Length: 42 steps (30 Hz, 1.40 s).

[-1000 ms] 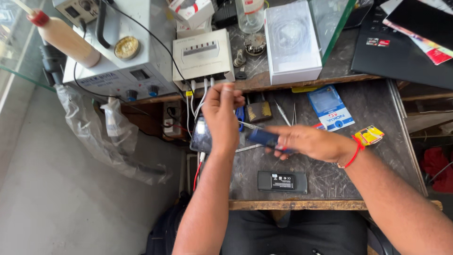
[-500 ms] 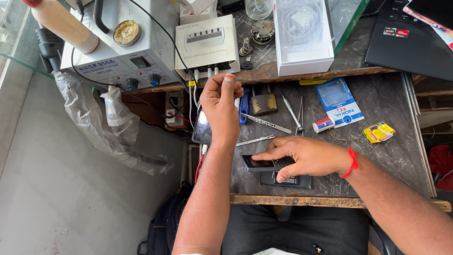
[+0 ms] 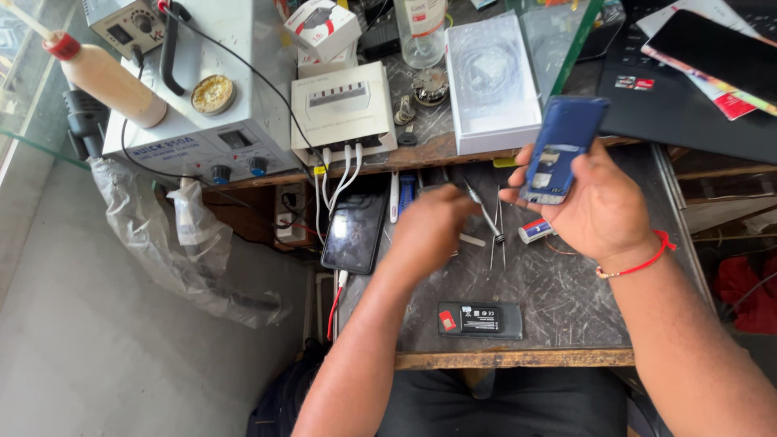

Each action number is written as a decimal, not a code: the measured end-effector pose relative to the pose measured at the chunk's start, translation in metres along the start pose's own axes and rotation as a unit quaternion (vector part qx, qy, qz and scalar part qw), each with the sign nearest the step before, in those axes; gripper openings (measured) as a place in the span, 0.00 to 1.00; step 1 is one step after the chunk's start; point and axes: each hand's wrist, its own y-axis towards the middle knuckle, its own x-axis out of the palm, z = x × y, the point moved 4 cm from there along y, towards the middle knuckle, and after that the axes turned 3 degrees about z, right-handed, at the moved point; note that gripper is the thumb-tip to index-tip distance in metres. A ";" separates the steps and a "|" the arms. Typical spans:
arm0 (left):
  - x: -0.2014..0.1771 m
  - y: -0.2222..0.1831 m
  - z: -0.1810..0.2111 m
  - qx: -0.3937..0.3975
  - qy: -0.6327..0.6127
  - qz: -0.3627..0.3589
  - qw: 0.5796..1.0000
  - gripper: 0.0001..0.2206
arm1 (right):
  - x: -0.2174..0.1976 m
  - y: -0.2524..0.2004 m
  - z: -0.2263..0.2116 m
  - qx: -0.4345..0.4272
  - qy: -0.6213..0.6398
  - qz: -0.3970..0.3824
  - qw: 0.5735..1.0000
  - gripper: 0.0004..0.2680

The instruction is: The person disassembles a mobile phone by removing the battery and then using a thin pry tool to separate the internal component frame from the external housing.

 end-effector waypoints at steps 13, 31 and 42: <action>0.010 0.009 0.027 0.121 0.092 0.047 0.987 0.09 | -0.014 0.006 0.019 0.013 0.091 -0.006 0.996 0.29; -0.024 -0.010 0.030 -0.031 -0.317 0.267 0.909 0.12 | -0.019 0.003 0.051 0.066 -0.055 0.108 0.990 0.28; -0.035 -0.010 0.039 0.051 -0.199 0.265 0.942 0.12 | -0.009 0.003 0.052 0.051 -0.069 0.097 0.992 0.29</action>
